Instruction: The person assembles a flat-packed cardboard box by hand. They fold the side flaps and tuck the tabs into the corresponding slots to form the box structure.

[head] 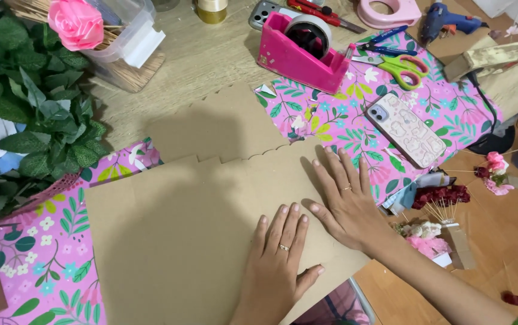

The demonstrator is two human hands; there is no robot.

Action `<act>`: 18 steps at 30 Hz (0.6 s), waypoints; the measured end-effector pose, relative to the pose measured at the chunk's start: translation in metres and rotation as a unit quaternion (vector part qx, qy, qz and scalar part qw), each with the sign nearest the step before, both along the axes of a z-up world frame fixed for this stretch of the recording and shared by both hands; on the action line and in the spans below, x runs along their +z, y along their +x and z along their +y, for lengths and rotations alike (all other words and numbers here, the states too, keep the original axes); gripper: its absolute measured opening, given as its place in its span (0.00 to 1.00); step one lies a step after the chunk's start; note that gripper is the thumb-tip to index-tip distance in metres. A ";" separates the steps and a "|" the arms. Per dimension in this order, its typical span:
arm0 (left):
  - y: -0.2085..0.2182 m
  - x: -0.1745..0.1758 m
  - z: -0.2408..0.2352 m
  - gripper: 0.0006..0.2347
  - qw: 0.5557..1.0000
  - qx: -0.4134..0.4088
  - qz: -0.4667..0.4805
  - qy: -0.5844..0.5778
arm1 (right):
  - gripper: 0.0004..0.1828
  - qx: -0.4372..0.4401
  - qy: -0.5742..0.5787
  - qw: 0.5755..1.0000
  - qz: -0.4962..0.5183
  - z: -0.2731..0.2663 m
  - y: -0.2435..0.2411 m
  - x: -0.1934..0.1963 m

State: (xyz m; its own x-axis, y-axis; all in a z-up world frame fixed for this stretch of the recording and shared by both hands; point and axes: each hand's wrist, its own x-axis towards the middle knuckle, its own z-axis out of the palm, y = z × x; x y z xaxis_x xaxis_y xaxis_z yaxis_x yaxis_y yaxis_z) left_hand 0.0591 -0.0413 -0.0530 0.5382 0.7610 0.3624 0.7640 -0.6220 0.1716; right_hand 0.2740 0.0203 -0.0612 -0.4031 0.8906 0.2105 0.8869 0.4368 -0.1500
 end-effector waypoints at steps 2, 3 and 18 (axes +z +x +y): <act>0.000 0.002 0.000 0.37 1.000 0.001 0.000 -0.004 | 0.39 -0.011 0.001 1.000 0.002 0.000 0.001 -0.005; 0.000 0.002 0.001 0.36 1.000 0.003 0.000 0.001 | 0.39 -0.021 0.012 1.000 0.005 0.000 0.002 -0.006; 0.003 -0.013 -0.002 0.34 0.997 0.029 -0.038 0.053 | 0.26 0.004 0.110 0.986 0.129 -0.002 0.007 0.013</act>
